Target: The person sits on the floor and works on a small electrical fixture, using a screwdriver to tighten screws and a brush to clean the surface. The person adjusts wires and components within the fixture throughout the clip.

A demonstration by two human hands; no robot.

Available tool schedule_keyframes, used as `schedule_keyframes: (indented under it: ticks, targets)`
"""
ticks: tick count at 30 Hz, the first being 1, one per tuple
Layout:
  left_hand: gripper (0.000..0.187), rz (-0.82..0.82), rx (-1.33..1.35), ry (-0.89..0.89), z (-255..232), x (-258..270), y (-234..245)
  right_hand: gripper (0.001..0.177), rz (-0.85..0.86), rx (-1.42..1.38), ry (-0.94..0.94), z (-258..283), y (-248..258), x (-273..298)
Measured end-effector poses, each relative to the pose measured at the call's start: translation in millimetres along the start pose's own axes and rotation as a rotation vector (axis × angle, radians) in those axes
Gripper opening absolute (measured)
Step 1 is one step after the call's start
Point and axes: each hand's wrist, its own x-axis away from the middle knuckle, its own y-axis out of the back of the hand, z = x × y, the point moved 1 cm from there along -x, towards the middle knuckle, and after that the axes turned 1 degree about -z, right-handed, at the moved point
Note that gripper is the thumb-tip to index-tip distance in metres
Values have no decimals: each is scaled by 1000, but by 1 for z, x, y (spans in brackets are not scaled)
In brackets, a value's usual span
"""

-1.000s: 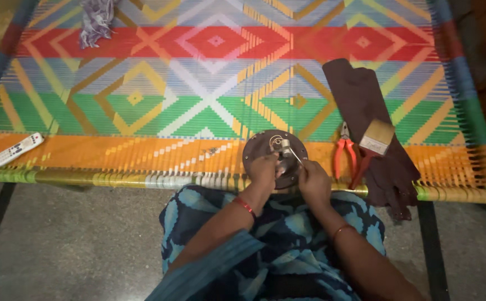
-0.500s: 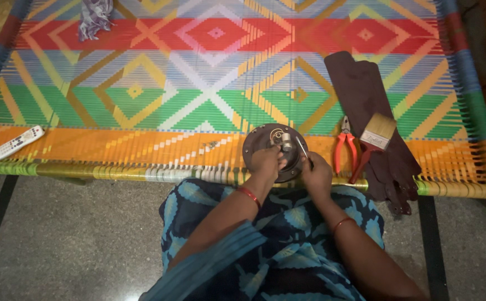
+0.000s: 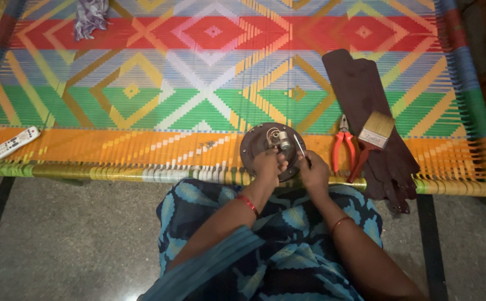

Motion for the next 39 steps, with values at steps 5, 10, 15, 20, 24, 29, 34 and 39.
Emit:
schedule_keyframes:
  ticks: [5, 10, 15, 20, 24, 29, 34, 39]
  targets:
    - [19, -49, -29, -116, -1, 11, -11, 20, 13, -39, 21, -8, -6, -3]
    - [24, -139, -83, -170, -7, 14, -21, 19, 5, -58, 72, -18, -13, -2]
    - [25, -134, -60, -236, -11, 20, -21, 19, 42, -28, -62, -26, -18, -4]
    - [24, -174, -260, -294, -23, 34, -20, 19, 18, -44, 13, -31, -19, -4]
    - [21, -12, -359, -256, -34, 40, -9, 20, 18, -29, 0, -31, -18, -3]
    - [26, 106, -359, -186, -36, 25, 8, 22, 106, -142, -192, -35, -19, -5]
    - [24, 48, -394, -241, -20, 16, 18, 22, 130, -306, -215, -46, -24, -4]
    - [22, 91, -310, -170, -24, 8, 15, 23, 159, -406, -312, -60, -31, -7]
